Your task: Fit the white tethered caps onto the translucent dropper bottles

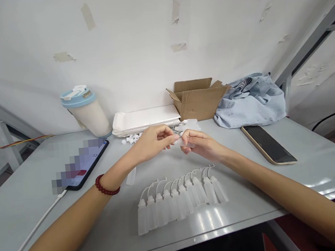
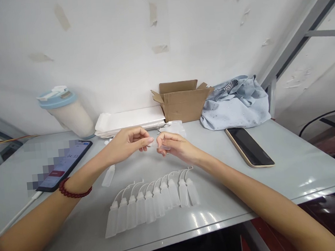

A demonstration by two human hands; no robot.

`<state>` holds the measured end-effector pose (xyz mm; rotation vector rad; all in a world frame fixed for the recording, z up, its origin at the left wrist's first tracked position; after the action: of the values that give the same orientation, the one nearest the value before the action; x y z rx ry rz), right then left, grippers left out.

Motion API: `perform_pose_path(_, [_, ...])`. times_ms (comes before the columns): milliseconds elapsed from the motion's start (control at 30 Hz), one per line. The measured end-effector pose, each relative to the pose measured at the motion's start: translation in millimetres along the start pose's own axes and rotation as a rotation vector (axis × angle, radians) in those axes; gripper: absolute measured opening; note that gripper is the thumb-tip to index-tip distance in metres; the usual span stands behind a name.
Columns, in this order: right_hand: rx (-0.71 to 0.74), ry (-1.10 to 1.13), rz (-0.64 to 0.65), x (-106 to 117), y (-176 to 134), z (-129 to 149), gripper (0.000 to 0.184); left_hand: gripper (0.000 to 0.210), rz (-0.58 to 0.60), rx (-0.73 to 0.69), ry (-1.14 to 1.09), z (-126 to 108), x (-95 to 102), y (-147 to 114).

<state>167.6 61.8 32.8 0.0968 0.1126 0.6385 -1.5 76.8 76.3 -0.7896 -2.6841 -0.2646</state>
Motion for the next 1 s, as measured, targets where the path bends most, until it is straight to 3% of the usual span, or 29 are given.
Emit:
perform_pose_path(67, [0.008,-0.006,-0.014,0.9,0.4,0.3,0.015,0.032,0.005,0.087,-0.011,5.9,0.3,1.5])
perform_pose_path(167, [0.01,-0.022,-0.018,2.1,0.7,-0.8,0.016,0.038,0.106,0.207,-0.031,11.5,-2.4,1.5])
perform_pose_path(267, [-0.004,-0.039,-0.006,2.5,0.0,-2.8,0.015,0.04,0.172,0.204,-0.041,8.6,-4.1,-0.5])
perform_pose_path(567, [-0.096,0.009,-0.146,0.7,0.6,-5.8,0.014,0.014,0.018,-0.245,0.467,1.2,-11.2,-3.9])
perform_pose_path(667, [-0.131,0.046,-0.181,-0.3,1.4,-6.8,0.019,0.012,-0.004,-0.309,0.582,1.6,-16.0,-5.2])
perform_pose_path(800, [-0.124,0.027,-0.186,-0.3,0.7,-5.0,0.023,0.02,0.001,-0.201,0.414,-0.2,-13.1,-3.2])
perform_pose_path(900, [-0.09,0.0,-0.17,-0.1,0.0,-4.3,0.024,0.038,0.078,-0.038,0.279,1.4,-11.1,-1.2])
perform_pose_path(1000, [-0.087,-0.01,-0.16,-0.2,0.1,-5.8,0.023,0.041,0.164,0.048,0.174,3.5,-12.8,-1.3])
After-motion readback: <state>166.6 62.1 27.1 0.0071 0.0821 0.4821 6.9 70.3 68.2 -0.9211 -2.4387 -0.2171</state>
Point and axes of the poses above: each hand's wrist, its own y-axis towards the middle knuckle, its own x-axis out of the back of the hand, z = x × y, the point moved 3 cm from there along y, towards the middle knuckle, and after that the axes turned 9 degrees about -y, right-handed, at the moved point
